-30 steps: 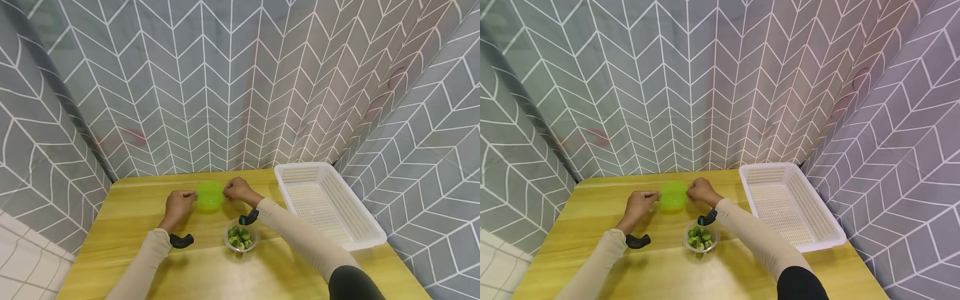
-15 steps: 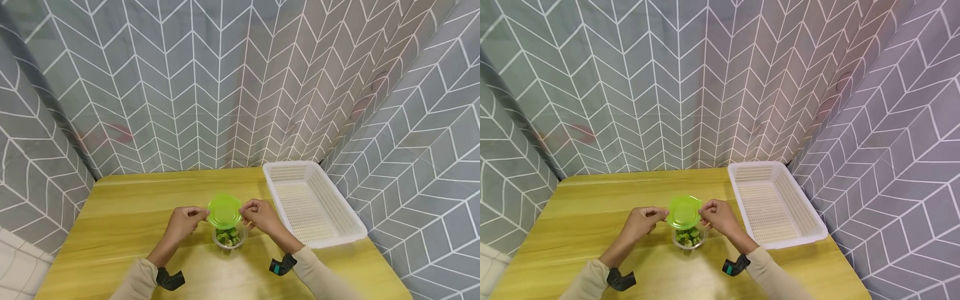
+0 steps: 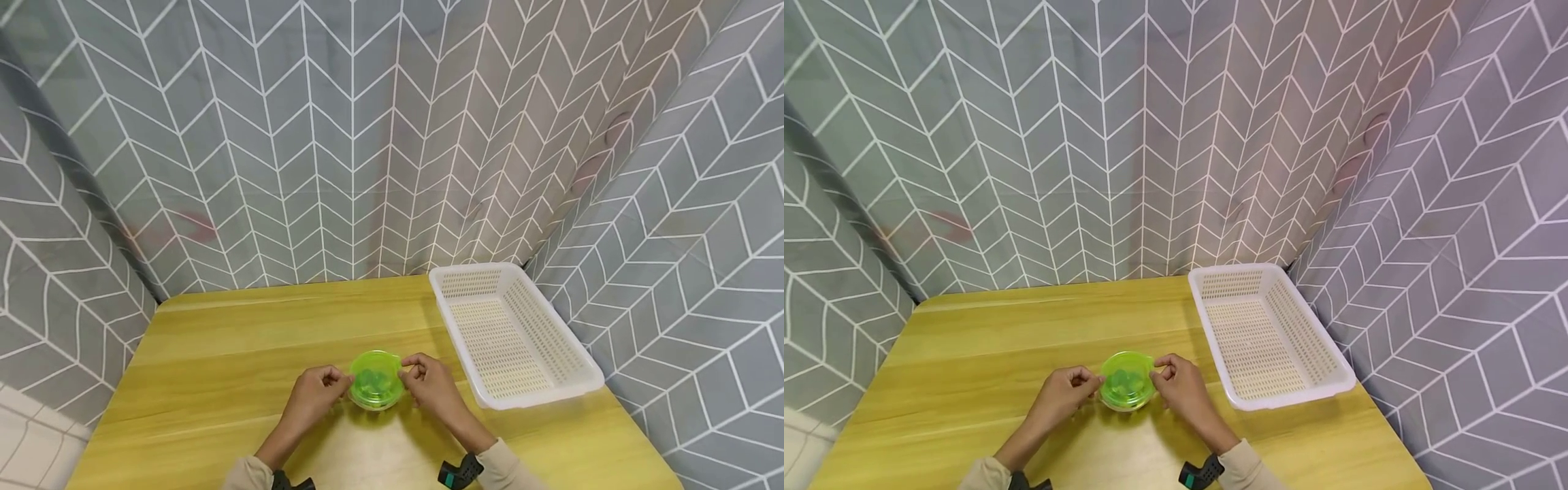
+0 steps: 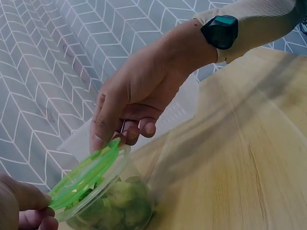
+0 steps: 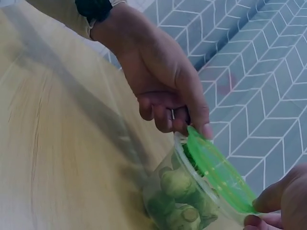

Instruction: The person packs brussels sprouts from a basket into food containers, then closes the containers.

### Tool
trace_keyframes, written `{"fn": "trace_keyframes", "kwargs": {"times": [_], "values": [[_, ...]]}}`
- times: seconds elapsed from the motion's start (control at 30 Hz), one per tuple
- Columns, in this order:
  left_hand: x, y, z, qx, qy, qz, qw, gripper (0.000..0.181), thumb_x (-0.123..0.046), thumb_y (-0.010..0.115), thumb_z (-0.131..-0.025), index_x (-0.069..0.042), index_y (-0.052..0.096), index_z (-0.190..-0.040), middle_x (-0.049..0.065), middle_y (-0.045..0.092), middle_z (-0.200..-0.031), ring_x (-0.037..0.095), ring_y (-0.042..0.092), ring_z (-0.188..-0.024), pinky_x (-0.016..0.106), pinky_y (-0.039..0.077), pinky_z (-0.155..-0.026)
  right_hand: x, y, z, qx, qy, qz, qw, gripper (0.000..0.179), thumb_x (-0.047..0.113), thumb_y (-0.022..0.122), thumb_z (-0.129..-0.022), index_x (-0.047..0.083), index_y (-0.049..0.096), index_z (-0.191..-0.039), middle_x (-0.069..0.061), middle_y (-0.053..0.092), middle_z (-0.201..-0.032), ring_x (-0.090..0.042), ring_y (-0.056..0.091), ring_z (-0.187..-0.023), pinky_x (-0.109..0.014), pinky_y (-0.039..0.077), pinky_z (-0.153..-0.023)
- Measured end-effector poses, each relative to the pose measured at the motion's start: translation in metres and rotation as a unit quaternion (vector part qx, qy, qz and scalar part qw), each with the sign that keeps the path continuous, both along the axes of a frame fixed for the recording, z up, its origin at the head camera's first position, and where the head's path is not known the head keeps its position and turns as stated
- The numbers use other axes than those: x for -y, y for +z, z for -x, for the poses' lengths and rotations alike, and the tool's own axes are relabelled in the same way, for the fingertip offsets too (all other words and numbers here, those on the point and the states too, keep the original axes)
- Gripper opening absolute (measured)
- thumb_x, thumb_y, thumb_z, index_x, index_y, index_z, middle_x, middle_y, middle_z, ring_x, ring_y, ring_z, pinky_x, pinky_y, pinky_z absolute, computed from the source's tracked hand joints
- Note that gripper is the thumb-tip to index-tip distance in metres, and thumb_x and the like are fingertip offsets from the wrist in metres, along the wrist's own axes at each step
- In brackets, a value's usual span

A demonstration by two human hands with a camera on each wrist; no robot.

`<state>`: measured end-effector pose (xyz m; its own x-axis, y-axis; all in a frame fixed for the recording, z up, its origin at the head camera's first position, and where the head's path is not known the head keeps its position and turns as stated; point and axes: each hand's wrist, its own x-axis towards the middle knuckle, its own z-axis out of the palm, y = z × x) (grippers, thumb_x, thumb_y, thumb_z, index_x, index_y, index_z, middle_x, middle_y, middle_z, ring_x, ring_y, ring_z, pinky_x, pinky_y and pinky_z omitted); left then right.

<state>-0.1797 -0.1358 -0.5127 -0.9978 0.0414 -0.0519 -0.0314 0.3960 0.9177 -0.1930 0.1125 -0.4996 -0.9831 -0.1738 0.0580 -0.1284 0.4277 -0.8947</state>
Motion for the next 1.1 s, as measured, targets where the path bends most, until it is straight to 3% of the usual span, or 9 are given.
{"fn": "trace_keyframes", "kwargs": {"times": [0.13, 0.27, 0.37, 0.5, 0.73, 0.93, 1.1], "values": [[-0.002, -0.003, -0.001, 0.013, 0.005, -0.013, 0.9998, 0.026, -0.036, 0.074, -0.092, -0.011, 0.068, -0.087, 0.003, 0.064, -0.083, 0.017, 0.055, -0.057, 0.030, 0.048, -0.045, 0.001, -0.001, -0.001, -0.001, -0.001, 0.003, 1.0000, 0.023, 0.014, 0.069, -0.095, 0.000, 0.067, -0.113, -0.010, 0.062, -0.079, -0.037, 0.061, -0.051, -0.033, 0.051, -0.042], [-0.003, -0.003, -0.003, 0.047, 0.001, -0.058, 0.9972, 0.031, -0.035, 0.073, -0.093, -0.006, 0.063, -0.100, 0.005, 0.065, -0.091, 0.020, 0.059, -0.060, 0.036, 0.052, -0.046, 0.000, 0.005, -0.004, 0.035, 0.022, 0.029, 0.9987, 0.029, 0.015, 0.065, -0.097, -0.003, 0.062, -0.121, -0.013, 0.061, -0.086, -0.036, 0.061, -0.054, -0.048, 0.054, -0.047], [-0.003, -0.004, -0.003, 0.067, -0.017, -0.104, 0.9922, 0.036, -0.030, 0.071, -0.096, 0.000, 0.060, -0.112, 0.008, 0.067, -0.084, 0.022, 0.062, -0.060, 0.038, 0.055, -0.049, -0.001, 0.005, -0.004, 0.058, 0.038, 0.055, 0.9961, 0.033, 0.013, 0.062, -0.099, -0.006, 0.058, -0.126, -0.014, 0.062, -0.086, -0.040, 0.062, -0.058, -0.055, 0.055, -0.051], [-0.005, -0.008, -0.002, 0.072, -0.036, -0.137, 0.9873, 0.040, -0.023, 0.067, -0.099, 0.006, 0.055, -0.123, 0.009, 0.067, -0.077, 0.021, 0.063, -0.058, 0.036, 0.057, -0.051, -0.002, -0.003, -0.001, 0.073, 0.047, 0.088, 0.9923, 0.037, 0.012, 0.060, -0.100, -0.008, 0.054, -0.131, -0.011, 0.061, -0.086, -0.036, 0.065, -0.063, -0.052, 0.057, -0.055], [-0.011, -0.009, -0.002, 0.056, -0.032, -0.149, 0.9867, 0.030, -0.012, 0.063, -0.100, 0.008, 0.052, -0.119, 0.008, 0.063, -0.080, 0.018, 0.058, -0.061, 0.033, 0.056, -0.053, 0.000, -0.010, 0.001, 0.092, 0.060, 0.127, 0.9858, 0.041, 0.014, 0.057, -0.103, -0.011, 0.049, -0.135, -0.011, 0.059, -0.082, -0.025, 0.062, -0.056, -0.049, 0.059, -0.058], [-0.009, -0.011, 0.000, 0.058, -0.034, -0.185, 0.9804, 0.023, -0.003, 0.062, -0.098, 0.009, 0.049, -0.112, 0.007, 0.063, -0.080, 0.017, 0.058, -0.059, 0.030, 0.056, -0.053, 0.003, -0.015, 0.002, 0.085, 0.065, 0.140, 0.9844, 0.034, 0.008, 0.055, -0.103, -0.011, 0.050, -0.130, -0.010, 0.055, -0.078, -0.016, 0.057, -0.053, -0.050, 0.058, -0.055], [-0.012, -0.014, -0.002, 0.059, -0.024, -0.203, 0.9770, 0.022, -0.003, 0.062, -0.097, 0.007, 0.048, -0.110, 0.005, 0.060, -0.077, 0.016, 0.056, -0.057, 0.030, 0.056, -0.052, 0.004, -0.017, 0.002, 0.064, 0.068, 0.116, 0.9889, 0.035, 0.008, 0.054, -0.104, -0.011, 0.048, -0.133, -0.008, 0.055, -0.080, -0.023, 0.059, -0.051, -0.047, 0.057, -0.053]]}}
